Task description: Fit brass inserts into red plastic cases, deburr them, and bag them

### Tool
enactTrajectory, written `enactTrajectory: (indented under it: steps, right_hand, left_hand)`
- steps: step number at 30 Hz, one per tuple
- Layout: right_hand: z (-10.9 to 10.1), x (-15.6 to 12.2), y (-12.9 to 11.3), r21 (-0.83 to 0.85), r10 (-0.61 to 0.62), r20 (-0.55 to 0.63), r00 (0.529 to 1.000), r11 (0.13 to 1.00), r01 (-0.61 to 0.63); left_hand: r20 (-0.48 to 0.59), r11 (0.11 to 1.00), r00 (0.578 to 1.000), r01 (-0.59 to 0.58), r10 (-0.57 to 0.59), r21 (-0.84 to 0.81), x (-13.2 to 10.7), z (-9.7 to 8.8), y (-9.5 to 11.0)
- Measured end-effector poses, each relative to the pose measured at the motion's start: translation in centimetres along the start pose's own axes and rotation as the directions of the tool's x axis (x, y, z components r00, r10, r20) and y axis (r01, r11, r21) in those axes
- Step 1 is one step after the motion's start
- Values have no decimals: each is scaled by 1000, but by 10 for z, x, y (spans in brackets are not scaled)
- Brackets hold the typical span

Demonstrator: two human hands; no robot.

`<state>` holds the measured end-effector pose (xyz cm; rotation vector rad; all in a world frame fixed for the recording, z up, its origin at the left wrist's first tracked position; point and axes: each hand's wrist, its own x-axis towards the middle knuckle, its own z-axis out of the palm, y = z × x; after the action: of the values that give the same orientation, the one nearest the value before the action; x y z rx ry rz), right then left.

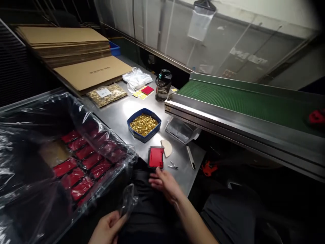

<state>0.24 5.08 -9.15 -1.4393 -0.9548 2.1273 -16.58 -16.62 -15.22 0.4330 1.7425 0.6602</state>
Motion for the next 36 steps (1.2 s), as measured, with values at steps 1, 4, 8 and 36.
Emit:
enactTrajectory:
  steps: [1, 4, 8, 36]
  right_hand:
    - [9, 7, 7, 47, 0, -62, 998, 999, 3]
    - [26, 15, 19, 131, 3, -194, 981, 991, 23]
    - [18, -22, 19, 17, -178, -240, 954, 982, 187]
    - [-62, -91, 96, -813, -417, 547, 726, -55, 580]
  left_hand:
    - [-11, 1000, 1000, 4, -4, 2, -1, 3, 0]
    - [-38, 999, 998, -45, 46, 29, -2, 11, 12]
    - [-89, 994, 991, -92, 97, 65, 4, 16, 31]
    - [176, 503, 697, -646, 695, 575, 24, 22, 93]
